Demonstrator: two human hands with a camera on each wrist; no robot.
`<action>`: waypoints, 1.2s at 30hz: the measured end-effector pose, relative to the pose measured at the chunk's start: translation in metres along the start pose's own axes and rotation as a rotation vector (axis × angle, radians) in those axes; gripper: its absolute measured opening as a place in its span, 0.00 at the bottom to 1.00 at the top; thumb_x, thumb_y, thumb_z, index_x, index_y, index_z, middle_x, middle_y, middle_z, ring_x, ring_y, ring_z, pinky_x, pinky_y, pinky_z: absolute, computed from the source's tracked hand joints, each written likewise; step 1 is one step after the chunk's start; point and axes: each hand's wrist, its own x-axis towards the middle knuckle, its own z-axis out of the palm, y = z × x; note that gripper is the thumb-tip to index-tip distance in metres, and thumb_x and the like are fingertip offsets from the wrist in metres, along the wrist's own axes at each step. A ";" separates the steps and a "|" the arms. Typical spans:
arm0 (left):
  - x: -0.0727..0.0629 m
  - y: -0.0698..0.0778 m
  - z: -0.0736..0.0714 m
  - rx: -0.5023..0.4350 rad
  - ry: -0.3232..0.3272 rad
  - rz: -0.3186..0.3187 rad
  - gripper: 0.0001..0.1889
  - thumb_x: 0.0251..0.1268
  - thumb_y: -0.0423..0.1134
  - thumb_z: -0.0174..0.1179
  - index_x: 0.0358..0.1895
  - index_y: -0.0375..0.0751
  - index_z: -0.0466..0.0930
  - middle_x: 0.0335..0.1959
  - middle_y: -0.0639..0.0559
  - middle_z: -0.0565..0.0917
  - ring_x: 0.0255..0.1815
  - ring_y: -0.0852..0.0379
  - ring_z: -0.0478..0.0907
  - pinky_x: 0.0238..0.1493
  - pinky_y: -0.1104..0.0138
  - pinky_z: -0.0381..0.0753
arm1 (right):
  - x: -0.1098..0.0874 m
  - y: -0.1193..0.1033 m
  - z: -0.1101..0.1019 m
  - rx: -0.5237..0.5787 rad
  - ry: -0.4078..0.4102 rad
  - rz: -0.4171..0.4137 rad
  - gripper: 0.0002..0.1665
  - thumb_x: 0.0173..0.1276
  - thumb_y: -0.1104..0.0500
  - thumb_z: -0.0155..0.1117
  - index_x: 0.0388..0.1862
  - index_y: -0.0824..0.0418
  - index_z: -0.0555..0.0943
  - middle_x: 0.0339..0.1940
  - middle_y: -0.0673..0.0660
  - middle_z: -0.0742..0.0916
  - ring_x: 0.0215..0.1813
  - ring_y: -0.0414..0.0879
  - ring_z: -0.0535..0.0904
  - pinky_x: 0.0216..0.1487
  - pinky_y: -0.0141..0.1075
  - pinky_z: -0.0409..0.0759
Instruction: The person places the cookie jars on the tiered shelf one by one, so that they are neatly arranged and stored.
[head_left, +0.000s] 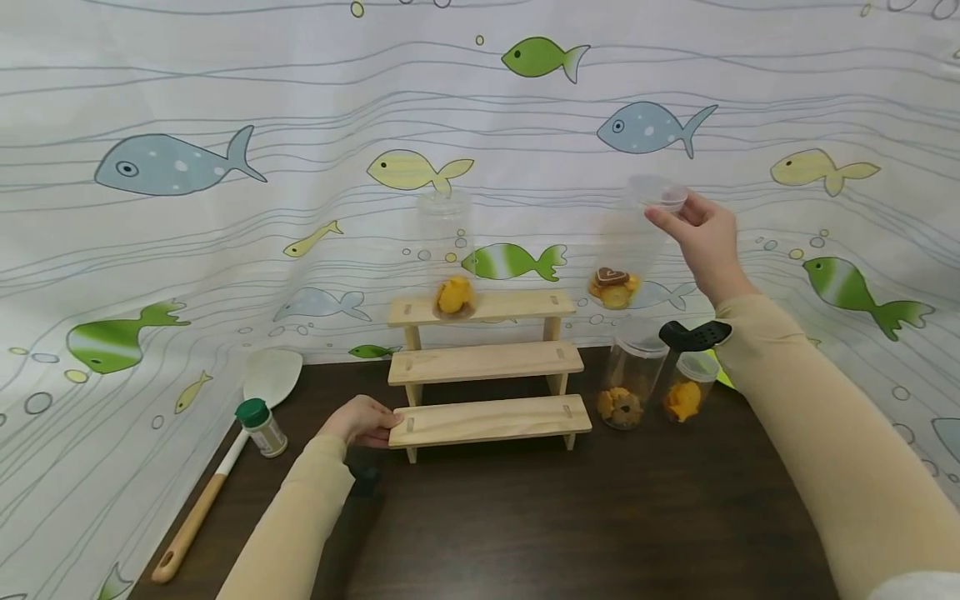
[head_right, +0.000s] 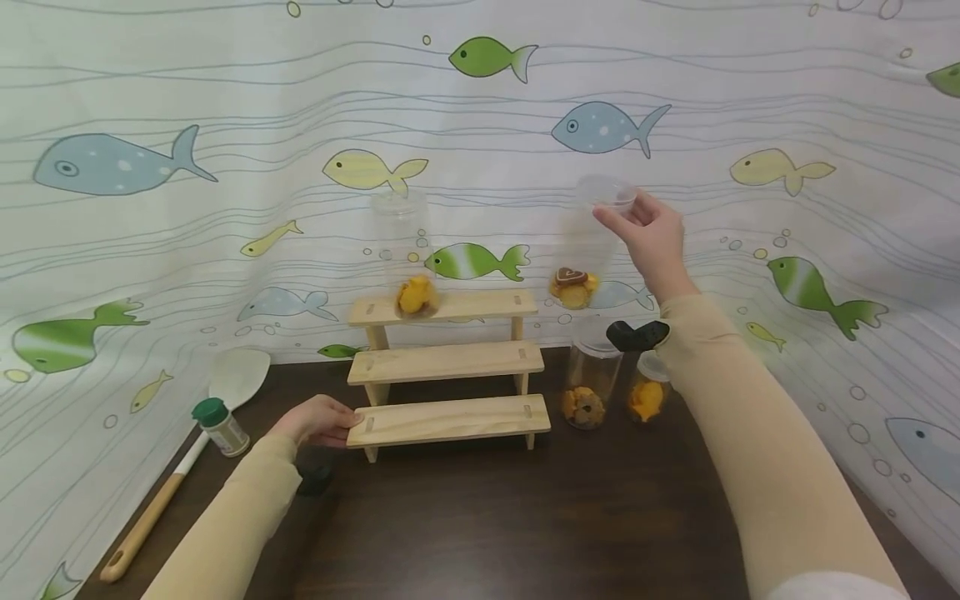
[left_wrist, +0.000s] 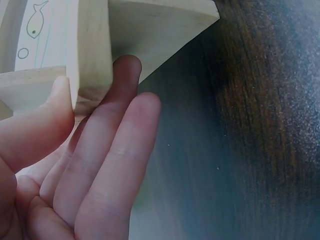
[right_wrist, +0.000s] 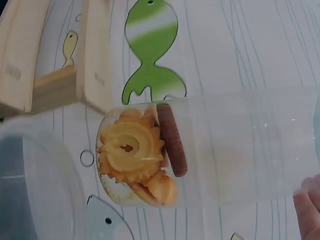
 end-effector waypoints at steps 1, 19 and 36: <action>0.000 0.000 0.000 0.005 -0.002 0.001 0.17 0.67 0.33 0.57 0.51 0.18 0.75 0.29 0.43 0.85 0.31 0.53 0.84 0.42 0.55 0.85 | 0.001 -0.002 0.003 0.009 -0.003 -0.001 0.35 0.61 0.49 0.69 0.66 0.56 0.72 0.59 0.49 0.82 0.59 0.40 0.74 0.71 0.42 0.63; 0.000 0.001 0.001 0.005 0.017 -0.018 0.18 0.67 0.33 0.58 0.51 0.18 0.75 0.28 0.43 0.85 0.28 0.55 0.83 0.42 0.55 0.84 | 0.014 -0.016 0.075 0.030 -0.081 -0.032 0.41 0.58 0.45 0.71 0.68 0.58 0.69 0.60 0.55 0.80 0.61 0.43 0.74 0.66 0.40 0.70; 0.003 0.000 0.001 0.006 0.025 -0.020 0.18 0.67 0.34 0.58 0.50 0.20 0.76 0.31 0.39 0.85 0.29 0.54 0.84 0.41 0.55 0.85 | 0.013 -0.014 0.125 0.058 -0.136 -0.041 0.41 0.57 0.45 0.71 0.67 0.57 0.70 0.51 0.55 0.85 0.51 0.40 0.78 0.56 0.32 0.75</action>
